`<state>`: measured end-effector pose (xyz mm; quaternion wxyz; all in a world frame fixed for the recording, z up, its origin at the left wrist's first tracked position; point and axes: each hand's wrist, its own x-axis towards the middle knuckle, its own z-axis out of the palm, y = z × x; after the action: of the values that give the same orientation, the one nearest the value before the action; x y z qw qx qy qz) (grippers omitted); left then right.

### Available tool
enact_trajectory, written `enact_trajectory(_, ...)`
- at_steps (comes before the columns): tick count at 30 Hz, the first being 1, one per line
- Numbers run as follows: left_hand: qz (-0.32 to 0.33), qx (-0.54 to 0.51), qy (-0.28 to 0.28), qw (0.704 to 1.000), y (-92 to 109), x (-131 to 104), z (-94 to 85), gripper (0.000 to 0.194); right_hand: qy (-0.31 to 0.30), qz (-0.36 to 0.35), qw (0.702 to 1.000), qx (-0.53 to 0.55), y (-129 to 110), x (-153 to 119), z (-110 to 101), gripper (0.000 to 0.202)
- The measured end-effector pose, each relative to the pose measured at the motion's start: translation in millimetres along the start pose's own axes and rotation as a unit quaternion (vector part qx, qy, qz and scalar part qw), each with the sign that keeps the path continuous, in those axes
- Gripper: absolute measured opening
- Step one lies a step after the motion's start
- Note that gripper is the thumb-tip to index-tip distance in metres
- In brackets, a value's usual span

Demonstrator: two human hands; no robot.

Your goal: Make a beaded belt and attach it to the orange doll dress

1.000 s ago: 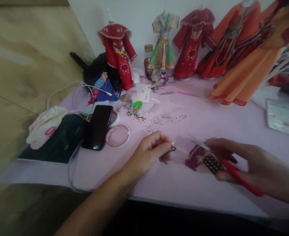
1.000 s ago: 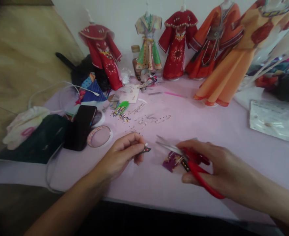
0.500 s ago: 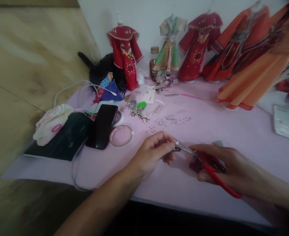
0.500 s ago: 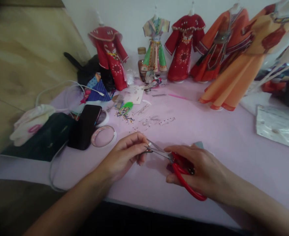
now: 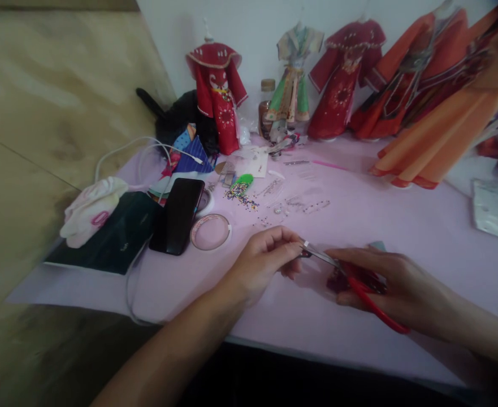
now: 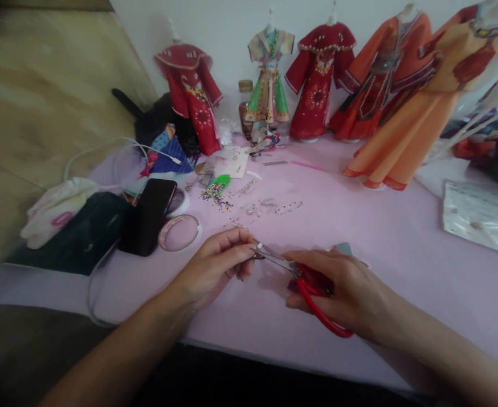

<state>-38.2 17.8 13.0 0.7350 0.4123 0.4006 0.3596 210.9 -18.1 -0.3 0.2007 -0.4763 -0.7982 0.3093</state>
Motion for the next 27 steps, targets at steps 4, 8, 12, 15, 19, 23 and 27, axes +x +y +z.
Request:
enact_trajectory(4,0.003,0.005,0.001,1.000,0.5,-0.3,0.6,0.015,-0.013,-0.003,1.000,0.006,1.7,0.7,0.2,0.052)
enact_trajectory(8,0.011,0.013,0.001,1.000,1.1,-0.8,1.5,0.014,-0.011,-0.012,1.000,0.000,4.4,-0.4,1.2,0.052)
enact_trajectory(12,0.018,0.016,0.000,1.000,0.2,-0.4,1.2,0.016,0.024,-0.023,0.999,-0.039,7.1,-2.4,4.1,0.051)
enact_trajectory(15,0.022,0.020,-0.001,1.000,-0.5,0.0,0.8,0.016,0.037,-0.026,0.998,-0.053,7.8,-2.6,5.4,0.049)
enact_trajectory(19,0.026,0.028,0.001,0.999,-1.0,-0.1,1.0,0.016,0.035,-0.030,0.998,-0.045,7.9,-1.7,5.3,0.049)
enact_trajectory(23,0.029,0.030,0.000,0.999,-1.7,-0.2,0.7,0.015,0.041,-0.030,0.997,-0.052,8.2,-1.2,5.8,0.048)
enact_trajectory(27,0.032,0.029,-0.004,0.999,-1.8,0.0,0.1,0.014,0.054,-0.038,0.996,-0.061,8.0,-0.5,6.9,0.047)
